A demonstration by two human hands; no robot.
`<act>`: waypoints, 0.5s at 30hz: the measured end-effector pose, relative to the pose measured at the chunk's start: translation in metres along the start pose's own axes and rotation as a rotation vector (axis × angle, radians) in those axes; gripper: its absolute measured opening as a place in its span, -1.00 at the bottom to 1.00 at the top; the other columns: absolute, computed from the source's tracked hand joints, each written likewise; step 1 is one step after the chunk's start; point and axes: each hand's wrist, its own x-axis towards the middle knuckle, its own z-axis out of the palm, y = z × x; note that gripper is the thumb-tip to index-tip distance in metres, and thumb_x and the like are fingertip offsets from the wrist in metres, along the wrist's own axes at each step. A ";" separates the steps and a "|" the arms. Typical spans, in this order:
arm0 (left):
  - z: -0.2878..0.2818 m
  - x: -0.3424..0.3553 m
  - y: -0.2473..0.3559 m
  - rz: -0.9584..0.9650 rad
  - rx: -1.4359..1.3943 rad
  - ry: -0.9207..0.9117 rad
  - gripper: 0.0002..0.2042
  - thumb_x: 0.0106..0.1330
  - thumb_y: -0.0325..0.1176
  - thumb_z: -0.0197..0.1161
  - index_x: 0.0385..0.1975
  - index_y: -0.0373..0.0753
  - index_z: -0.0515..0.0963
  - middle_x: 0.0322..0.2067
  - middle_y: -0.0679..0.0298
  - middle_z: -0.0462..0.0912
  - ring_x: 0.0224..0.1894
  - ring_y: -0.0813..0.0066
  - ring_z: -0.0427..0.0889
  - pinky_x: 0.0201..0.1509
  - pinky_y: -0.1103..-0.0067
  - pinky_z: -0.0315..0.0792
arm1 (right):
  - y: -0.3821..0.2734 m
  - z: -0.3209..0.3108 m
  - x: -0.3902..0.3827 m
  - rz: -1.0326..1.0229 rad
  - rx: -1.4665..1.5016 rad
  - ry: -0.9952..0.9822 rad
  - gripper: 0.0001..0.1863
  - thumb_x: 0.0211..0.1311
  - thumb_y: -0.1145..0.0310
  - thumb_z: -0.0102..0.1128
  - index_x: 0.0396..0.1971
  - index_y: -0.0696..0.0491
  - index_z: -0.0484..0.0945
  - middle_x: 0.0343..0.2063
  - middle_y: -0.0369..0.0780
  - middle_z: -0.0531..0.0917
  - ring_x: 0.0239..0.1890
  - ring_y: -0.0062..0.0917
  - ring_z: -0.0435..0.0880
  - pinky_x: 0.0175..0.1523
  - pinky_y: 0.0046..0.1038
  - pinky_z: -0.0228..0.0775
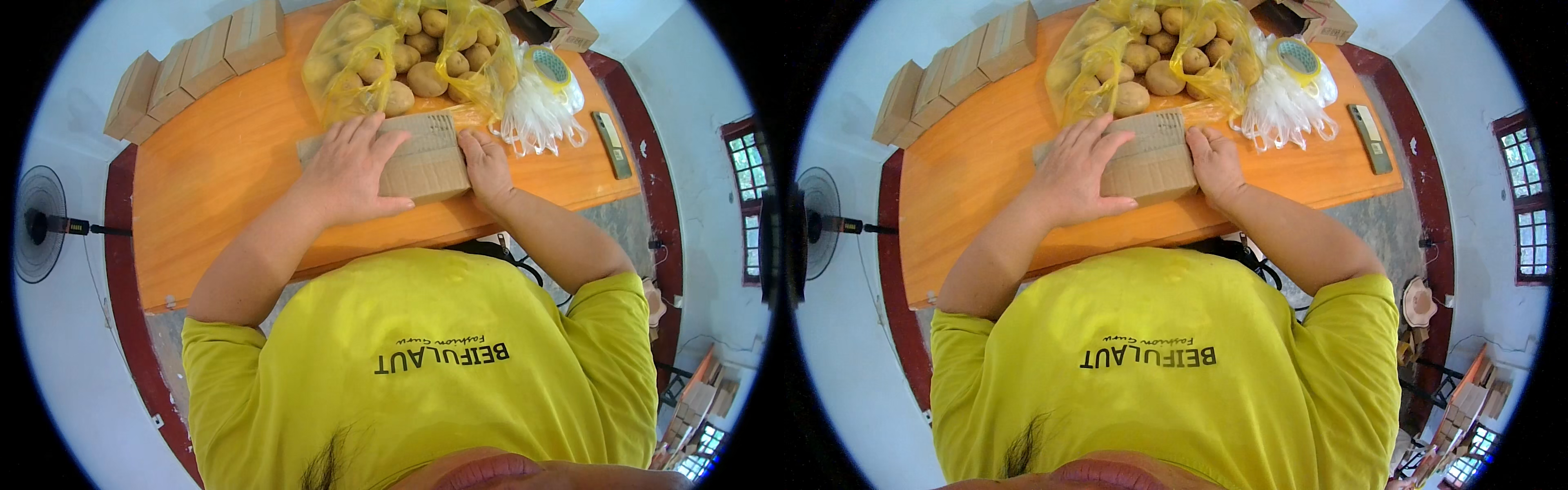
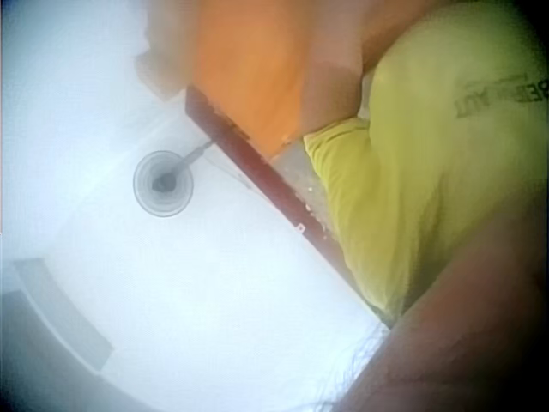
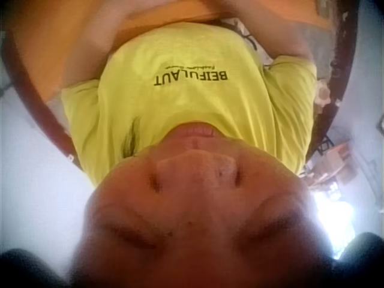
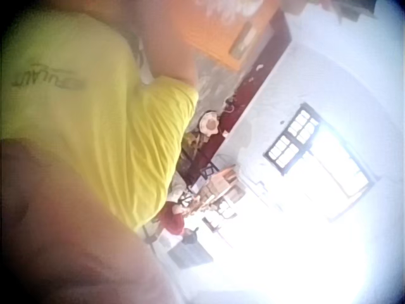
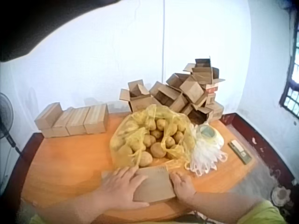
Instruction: The person places individually wrapped potatoes into a cardboard box, closes the flaps, and seals the box with clear packing tape. The person then turns the box and presses the tape to ensure it is secure.
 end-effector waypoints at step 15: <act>0.029 -0.095 -0.020 -0.253 -0.223 0.367 -0.30 0.25 -0.06 0.18 0.30 -0.37 0.21 0.35 -0.08 0.19 0.42 -0.07 0.10 0.47 0.14 -0.11 | 0.012 -0.006 0.005 0.051 0.137 -0.059 -0.76 0.46 0.29 -0.03 -0.30 0.12 0.55 -0.40 -0.39 0.57 -0.34 -0.71 0.46 -0.20 -0.61 0.34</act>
